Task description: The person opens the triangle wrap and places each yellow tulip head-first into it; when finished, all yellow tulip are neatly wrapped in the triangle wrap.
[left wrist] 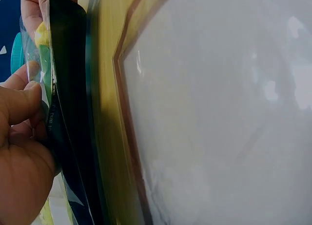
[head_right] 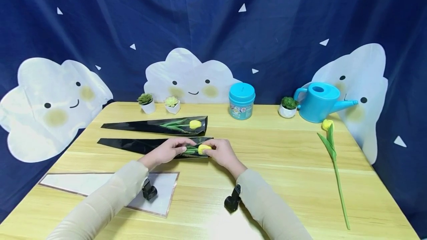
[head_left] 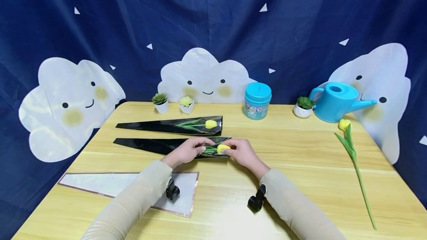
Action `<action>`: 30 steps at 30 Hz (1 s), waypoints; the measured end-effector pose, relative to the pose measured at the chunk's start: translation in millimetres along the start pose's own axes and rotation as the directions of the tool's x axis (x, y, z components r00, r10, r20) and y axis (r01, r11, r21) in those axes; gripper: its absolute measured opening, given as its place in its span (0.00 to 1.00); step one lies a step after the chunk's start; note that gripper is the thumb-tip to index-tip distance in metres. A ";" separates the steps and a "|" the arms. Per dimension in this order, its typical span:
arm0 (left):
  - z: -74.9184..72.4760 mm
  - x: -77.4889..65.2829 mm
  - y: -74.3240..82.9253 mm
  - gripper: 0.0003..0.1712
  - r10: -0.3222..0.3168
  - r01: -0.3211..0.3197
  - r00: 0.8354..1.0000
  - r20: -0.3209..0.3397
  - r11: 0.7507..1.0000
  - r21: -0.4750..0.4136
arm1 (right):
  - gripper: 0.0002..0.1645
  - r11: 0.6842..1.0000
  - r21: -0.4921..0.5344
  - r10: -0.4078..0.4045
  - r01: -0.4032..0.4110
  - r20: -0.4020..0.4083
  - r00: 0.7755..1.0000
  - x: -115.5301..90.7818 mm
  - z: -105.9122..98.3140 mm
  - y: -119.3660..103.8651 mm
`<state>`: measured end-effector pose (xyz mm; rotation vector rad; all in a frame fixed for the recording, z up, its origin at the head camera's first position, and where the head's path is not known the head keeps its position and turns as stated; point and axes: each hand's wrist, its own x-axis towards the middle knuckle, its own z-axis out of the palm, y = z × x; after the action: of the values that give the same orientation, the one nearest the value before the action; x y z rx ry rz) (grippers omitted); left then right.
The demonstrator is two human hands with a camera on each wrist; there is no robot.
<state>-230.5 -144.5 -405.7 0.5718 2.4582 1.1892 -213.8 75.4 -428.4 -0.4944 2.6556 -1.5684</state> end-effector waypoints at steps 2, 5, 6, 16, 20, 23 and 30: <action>-0.2 -0.4 0.8 0.19 0.003 -0.003 1.000 0.001 1.000 -0.003 | 0.14 1.000 0.006 -0.009 0.009 0.001 1.000 0.6 0.4 0.5; -0.4 -1.1 1.3 0.18 -0.011 0.011 1.000 -0.001 1.000 -0.013 | 0.15 1.000 0.025 -0.012 0.012 -0.002 1.000 1.7 1.9 1.5; -0.5 -1.4 1.3 0.18 -0.012 0.012 1.000 0.000 1.000 -0.017 | 0.14 0.999 0.033 -0.009 0.009 -0.006 1.000 2.2 2.5 2.3; 0.3 -3.0 2.5 0.18 0.057 -0.056 0.998 0.015 0.998 -0.035 | 0.12 0.985 0.167 0.052 -0.053 0.007 0.999 3.5 3.1 8.7; 2.8 -1.0 -3.9 0.19 0.021 -0.021 1.000 -0.009 1.000 -0.017 | 0.12 0.980 0.187 0.062 -0.068 0.042 0.997 1.7 -1.3 14.7; 3.4 -1.7 -6.1 0.19 0.000 -0.001 0.999 -0.032 1.000 -0.014 | 0.12 0.971 0.219 0.079 -0.092 0.065 0.995 0.7 -3.6 17.9; 3.6 0.6 -8.4 0.19 0.043 -0.044 0.999 -0.022 0.999 -0.015 | 0.09 0.960 0.261 0.085 -0.104 0.082 0.993 -0.2 -4.7 18.5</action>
<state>-231.0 -146.5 -414.6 0.6144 2.4645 1.2360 -219.3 87.8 -441.9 -0.3953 2.3310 -1.8036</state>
